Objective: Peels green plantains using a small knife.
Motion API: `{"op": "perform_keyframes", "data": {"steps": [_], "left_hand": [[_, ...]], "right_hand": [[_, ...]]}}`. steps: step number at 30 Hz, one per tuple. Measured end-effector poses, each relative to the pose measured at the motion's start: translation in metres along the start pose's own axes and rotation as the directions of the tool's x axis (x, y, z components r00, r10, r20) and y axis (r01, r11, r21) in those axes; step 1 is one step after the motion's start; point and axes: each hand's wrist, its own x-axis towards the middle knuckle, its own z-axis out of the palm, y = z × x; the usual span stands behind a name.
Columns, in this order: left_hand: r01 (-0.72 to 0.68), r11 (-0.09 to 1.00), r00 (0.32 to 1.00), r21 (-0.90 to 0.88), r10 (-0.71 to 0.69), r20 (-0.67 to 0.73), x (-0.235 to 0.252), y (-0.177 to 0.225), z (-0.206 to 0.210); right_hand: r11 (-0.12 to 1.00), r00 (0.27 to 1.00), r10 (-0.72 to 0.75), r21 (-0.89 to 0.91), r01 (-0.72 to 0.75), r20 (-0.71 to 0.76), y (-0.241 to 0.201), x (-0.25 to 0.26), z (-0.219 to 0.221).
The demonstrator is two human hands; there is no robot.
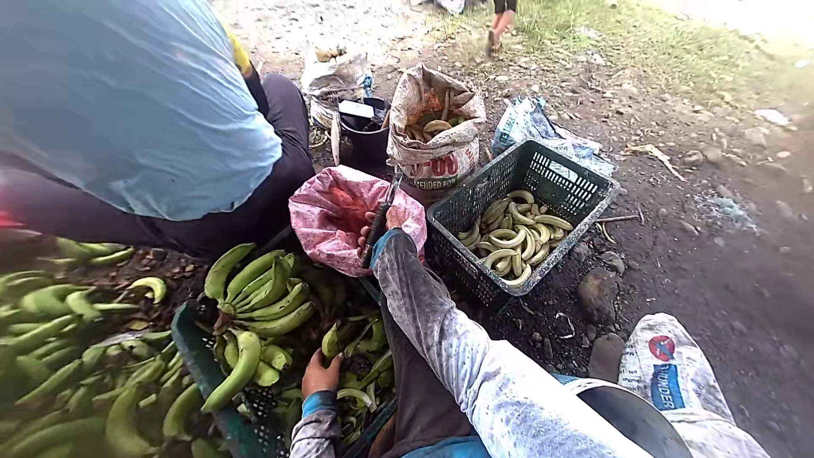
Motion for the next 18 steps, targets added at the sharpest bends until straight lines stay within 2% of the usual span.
{"op": "perform_keyframes", "data": {"steps": [3,5,6,8,9,10,12,13,14,15,16,18], "left_hand": [[-0.055,0.956,0.997,-0.287,0.035,-0.076,-0.011,0.014,-0.034],[-0.183,0.855,0.978,-0.485,0.110,-0.176,-0.022,0.027,-0.074],[-0.284,0.779,0.955,-0.559,0.182,-0.233,-0.029,0.032,-0.098],[-0.502,0.525,0.861,-0.687,0.376,-0.342,-0.039,0.030,-0.145],[-0.538,0.393,0.816,-0.746,0.467,-0.342,-0.038,0.022,-0.165],[-0.503,0.305,0.808,-0.809,0.498,-0.314,-0.036,0.015,-0.181],[-0.324,0.279,0.887,-0.904,0.422,-0.188,-0.036,0.006,-0.186],[-0.188,0.311,0.943,-0.932,0.324,-0.082,-0.040,0.009,-0.178],[-0.040,0.345,0.974,-0.938,0.221,0.039,-0.041,0.012,-0.166],[0.049,0.350,0.990,-0.936,0.108,0.093,-0.037,0.014,-0.151],[0.072,0.331,0.997,-0.941,-0.005,0.074,-0.032,0.014,-0.135],[-0.030,0.223,0.988,-0.974,-0.140,-0.063,-0.022,0.008,-0.112]], "right_hand": [[0.997,1.000,-0.017,-0.080,0.018,0.015,-0.001,-0.011,0.003],[0.984,0.999,0.005,-0.177,-0.014,-0.051,-0.004,-0.018,0.009],[0.971,0.996,0.018,-0.236,-0.039,-0.089,-0.006,-0.020,0.013],[0.944,0.994,0.017,-0.325,-0.052,-0.107,-0.009,-0.026,0.020],[0.941,0.996,-0.002,-0.338,-0.028,-0.087,-0.007,-0.030,0.021],[0.930,0.996,-0.055,-0.366,0.025,-0.073,-0.002,-0.034,0.021],[0.881,0.997,-0.071,-0.471,0.043,-0.041,0.003,-0.039,0.023],[0.836,0.999,-0.038,-0.549,0.015,-0.029,0.005,-0.041,0.026],[0.783,1.000,-0.017,-0.623,-0.001,-0.023,0.011,-0.041,0.031],[0.714,0.999,-0.032,-0.700,0.016,-0.009,0.021,-0.039,0.034],[0.639,0.997,-0.065,-0.766,0.066,0.031,0.033,-0.035,0.034],[0.556,0.977,-0.026,-0.810,0.190,0.211,0.052,-0.019,0.016]]}}
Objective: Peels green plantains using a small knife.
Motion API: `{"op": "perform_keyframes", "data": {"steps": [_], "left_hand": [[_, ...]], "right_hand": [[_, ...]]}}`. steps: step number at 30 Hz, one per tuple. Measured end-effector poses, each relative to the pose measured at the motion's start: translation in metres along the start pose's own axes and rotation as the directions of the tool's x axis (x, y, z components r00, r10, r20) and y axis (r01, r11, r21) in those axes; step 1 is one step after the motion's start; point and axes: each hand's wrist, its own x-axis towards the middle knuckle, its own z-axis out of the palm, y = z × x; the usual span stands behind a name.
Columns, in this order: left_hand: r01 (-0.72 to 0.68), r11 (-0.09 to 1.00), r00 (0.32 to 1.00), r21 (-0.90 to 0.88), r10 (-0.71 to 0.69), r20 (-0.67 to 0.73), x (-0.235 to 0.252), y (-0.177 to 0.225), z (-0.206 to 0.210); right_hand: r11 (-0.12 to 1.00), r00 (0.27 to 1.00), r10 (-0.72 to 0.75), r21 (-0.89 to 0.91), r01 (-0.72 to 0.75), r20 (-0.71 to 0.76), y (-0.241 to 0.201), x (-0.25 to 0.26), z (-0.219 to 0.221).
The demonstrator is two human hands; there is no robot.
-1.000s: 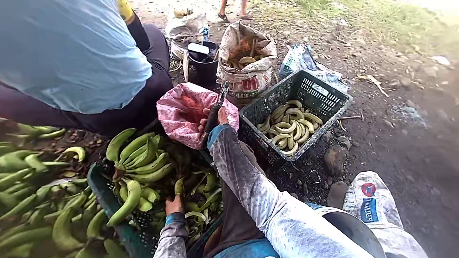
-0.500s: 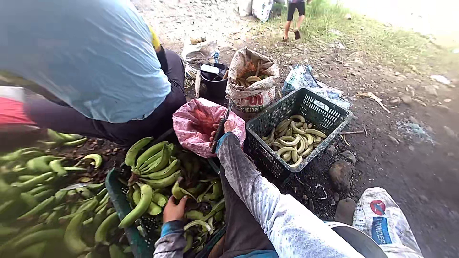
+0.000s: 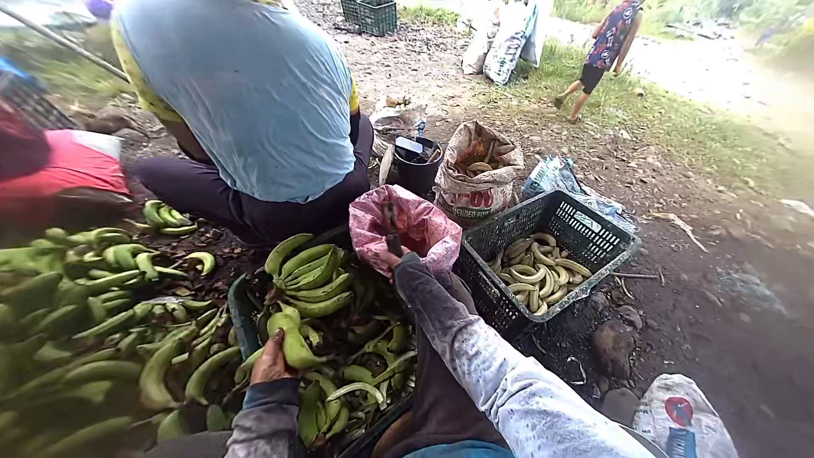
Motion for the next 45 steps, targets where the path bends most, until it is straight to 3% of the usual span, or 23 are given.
{"op": "perform_keyframes", "data": {"steps": [2,3,5,8,9,10,12,15,19,21,24,25,26,27,28,30,33,36,39,41,42,45], "left_hand": [[-0.130,0.970,0.991,-0.206,0.119,-0.062,0.001,-0.004,0.004],[-0.182,0.948,0.982,-0.263,0.163,-0.092,0.002,0.002,0.008],[-0.228,0.959,0.967,-0.170,0.203,-0.151,0.001,0.016,0.010],[-0.199,0.966,0.952,0.163,0.230,-0.203,0.002,0.019,-0.003],[-0.195,0.965,0.949,0.175,0.230,-0.216,0.004,0.017,-0.005],[-0.212,0.970,0.948,0.122,0.234,-0.216,0.004,0.014,-0.006],[-0.262,0.962,0.955,-0.072,0.248,-0.161,0.009,0.010,-0.009],[-0.307,0.908,0.952,-0.286,0.296,-0.084,0.010,0.011,-0.009],[-0.397,0.882,0.907,-0.256,0.419,0.038,0.010,0.008,-0.013],[-0.431,0.876,0.891,-0.219,0.451,0.054,0.008,0.009,-0.011],[-0.442,0.880,0.888,-0.175,0.457,0.055,0.007,0.006,-0.006],[-0.449,0.877,0.883,-0.169,0.465,0.066,0.008,0.002,-0.007],[-0.457,0.871,0.876,-0.182,0.475,0.076,0.007,0.000,-0.007],[-0.470,0.858,0.863,-0.206,0.495,0.096,0.003,-0.002,-0.008],[-0.484,0.844,0.847,-0.231,0.518,0.117,-0.001,-0.002,-0.008],[-0.441,0.832,0.851,-0.335,0.507,0.138,-0.007,0.009,-0.006],[-0.315,0.915,0.942,-0.252,0.334,0.038,-0.006,0.020,-0.007],[-0.172,0.985,0.981,0.004,0.172,-0.088,0.007,0.018,-0.010],[-0.067,0.991,0.979,0.117,0.088,-0.183,0.012,0.021,-0.003],[-0.012,0.995,0.972,0.095,0.034,-0.231,0.024,0.018,-0.001],[0.000,0.997,0.973,0.074,0.017,-0.231,0.028,0.016,0.001],[-0.003,0.996,0.994,0.092,0.013,-0.104,0.016,0.010,0.010]], "right_hand": [[0.973,0.992,-0.093,-0.205,0.109,0.084,0.024,-0.006,0.003],[0.957,0.991,-0.072,-0.271,0.101,0.114,0.027,-0.010,0.007],[0.950,0.985,-0.065,-0.293,0.111,0.161,0.043,-0.004,0.019],[0.939,0.954,-0.242,-0.206,0.277,0.178,0.103,0.016,0.046],[0.936,0.949,-0.231,-0.218,0.278,0.216,0.106,0.007,0.052],[0.954,0.961,-0.100,-0.251,0.166,0.257,0.089,-0.012,0.056],[0.950,0.958,0.018,-0.304,0.074,0.287,0.076,-0.027,0.064],[0.945,0.926,-0.070,-0.273,0.181,0.371,0.089,-0.026,0.074],[0.931,0.926,0.003,-0.339,0.135,0.377,0.100,-0.017,0.085],[0.939,0.920,-0.131,-0.252,0.234,0.368,0.086,-0.030,0.080],[0.880,0.838,-0.462,0.032,0.474,0.290,0.057,-0.066,0.072],[0.876,0.847,-0.456,-0.027,0.481,0.271,0.058,-0.067,0.076],[0.900,0.903,-0.327,-0.199,0.387,0.279,0.063,-0.063,0.083],[0.907,0.935,-0.106,-0.353,0.231,0.340,0.075,-0.051,0.090],[0.877,0.921,0.043,-0.457,0.151,0.387,0.095,-0.037,0.095],[0.792,0.887,0.192,-0.601,0.113,0.420,0.104,-0.034,0.100],[0.820,0.917,0.173,-0.568,0.069,0.360,0.076,-0.042,0.100],[0.814,0.872,0.039,-0.521,0.255,0.487,0.083,-0.012,0.091],[0.668,0.752,-0.050,-0.537,0.514,0.657,0.066,-0.010,0.084],[0.449,0.659,-0.117,-0.552,0.702,0.743,0.061,-0.012,0.077],[0.354,0.656,-0.111,-0.587,0.728,0.746,0.055,-0.016,0.076],[0.204,0.759,-0.109,-0.733,0.649,0.642,0.042,-0.019,0.078]]}}
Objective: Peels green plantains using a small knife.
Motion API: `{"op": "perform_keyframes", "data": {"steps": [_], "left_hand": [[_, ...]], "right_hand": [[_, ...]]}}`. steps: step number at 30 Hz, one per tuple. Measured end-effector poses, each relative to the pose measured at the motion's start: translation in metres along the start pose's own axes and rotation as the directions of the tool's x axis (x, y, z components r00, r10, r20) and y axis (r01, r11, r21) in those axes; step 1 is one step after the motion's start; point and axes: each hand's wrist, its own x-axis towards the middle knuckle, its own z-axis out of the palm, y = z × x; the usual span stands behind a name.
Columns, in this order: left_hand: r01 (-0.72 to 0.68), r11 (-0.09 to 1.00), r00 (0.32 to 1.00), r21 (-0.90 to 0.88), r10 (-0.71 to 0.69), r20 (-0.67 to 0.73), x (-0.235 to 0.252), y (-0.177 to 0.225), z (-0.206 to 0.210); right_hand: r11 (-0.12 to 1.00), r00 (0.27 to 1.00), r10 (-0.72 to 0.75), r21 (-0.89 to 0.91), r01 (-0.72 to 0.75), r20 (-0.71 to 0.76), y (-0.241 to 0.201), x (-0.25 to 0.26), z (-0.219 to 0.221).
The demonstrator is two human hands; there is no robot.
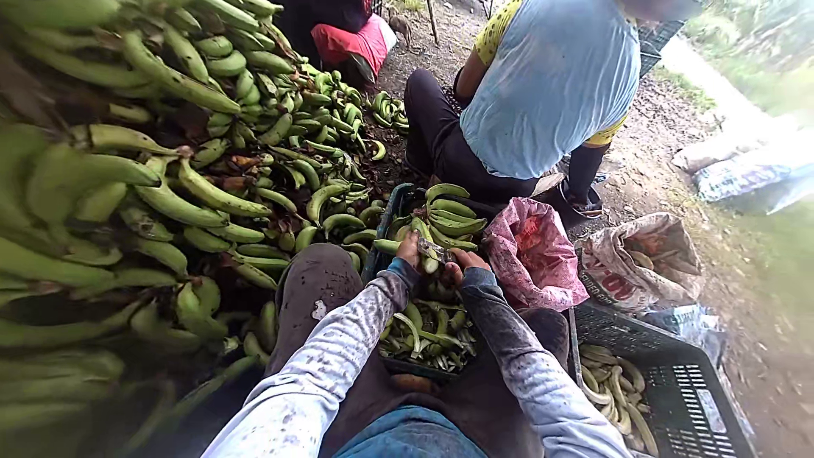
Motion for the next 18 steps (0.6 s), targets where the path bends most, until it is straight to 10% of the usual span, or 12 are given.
{"op": "perform_keyframes", "data": {"steps": [5,8,14,18], "left_hand": [[-0.025,0.987,0.891,0.158,-0.050,0.450,-0.049,0.001,0.009],[0.025,0.997,0.946,-0.069,-0.002,0.324,-0.034,-0.006,0.003],[-0.092,0.959,0.995,-0.269,0.095,-0.002,0.008,0.015,-0.012],[-0.016,0.977,0.992,-0.214,0.042,0.119,-0.017,0.015,-0.001]], "right_hand": [[0.929,0.914,0.360,0.157,-0.334,-0.185,0.037,0.031,0.006],[0.919,0.951,0.284,0.319,-0.232,-0.125,0.020,0.019,-0.009],[0.998,0.992,-0.058,0.029,0.062,-0.116,-0.016,-0.025,0.020],[1.000,0.957,0.004,0.020,0.002,-0.291,0.008,-0.006,0.022]]}}
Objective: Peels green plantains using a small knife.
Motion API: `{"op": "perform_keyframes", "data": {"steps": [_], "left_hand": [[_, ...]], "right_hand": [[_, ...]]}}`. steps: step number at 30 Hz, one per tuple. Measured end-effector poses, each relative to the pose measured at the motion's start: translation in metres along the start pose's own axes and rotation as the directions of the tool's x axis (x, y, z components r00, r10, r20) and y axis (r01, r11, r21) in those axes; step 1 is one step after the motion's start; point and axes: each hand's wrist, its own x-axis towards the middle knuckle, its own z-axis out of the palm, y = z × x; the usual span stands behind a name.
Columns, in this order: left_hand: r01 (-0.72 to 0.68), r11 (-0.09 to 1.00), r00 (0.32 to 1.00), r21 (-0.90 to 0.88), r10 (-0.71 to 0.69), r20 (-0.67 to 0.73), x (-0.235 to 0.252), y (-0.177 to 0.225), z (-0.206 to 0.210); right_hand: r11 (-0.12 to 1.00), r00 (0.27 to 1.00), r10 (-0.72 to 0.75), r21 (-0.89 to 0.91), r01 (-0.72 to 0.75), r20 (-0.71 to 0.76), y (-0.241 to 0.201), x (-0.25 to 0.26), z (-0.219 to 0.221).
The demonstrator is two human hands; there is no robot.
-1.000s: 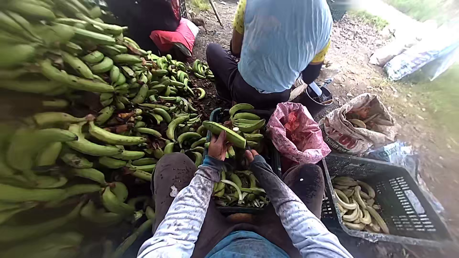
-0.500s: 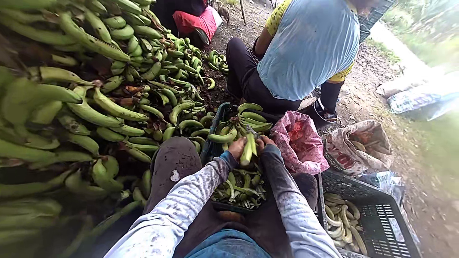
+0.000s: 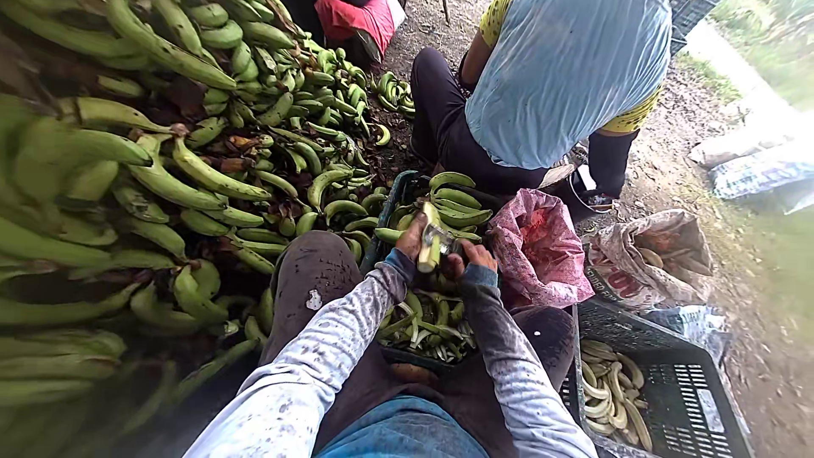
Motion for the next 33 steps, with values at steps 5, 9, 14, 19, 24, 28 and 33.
{"op": "perform_keyframes", "data": {"steps": [5,9,14,19,24,28,33], "left_hand": [[-0.011,0.976,0.926,0.216,-0.071,0.370,-0.014,-0.021,-0.002],[-0.027,0.999,1.000,0.023,0.027,0.010,0.005,-0.012,-0.011],[-0.023,0.960,0.983,-0.280,-0.029,-0.179,0.026,-0.001,-0.024],[-0.049,0.934,0.961,-0.354,-0.053,-0.272,0.025,0.000,-0.017],[-0.008,0.979,0.966,-0.204,-0.045,-0.254,0.026,0.004,-0.024],[0.016,0.997,0.987,0.070,-0.005,-0.162,0.000,-0.001,-0.009],[0.007,0.976,0.972,0.216,-0.057,0.227,-0.022,-0.022,-0.005]], "right_hand": [[0.889,0.931,0.326,0.283,-0.361,0.164,0.008,0.030,-0.035],[0.977,0.976,0.141,0.139,-0.165,0.165,-0.012,-0.001,-0.017],[0.994,0.991,-0.089,0.078,0.082,0.095,-0.023,-0.031,0.000],[0.992,0.994,-0.112,0.058,0.111,0.011,-0.012,-0.027,-0.001],[0.968,0.965,-0.249,-0.001,0.250,-0.080,-0.012,-0.033,0.009],[0.995,0.995,-0.098,-0.001,0.098,0.023,-0.013,-0.022,-0.001],[0.923,0.931,0.364,0.123,-0.365,0.028,0.001,0.012,-0.039]]}}
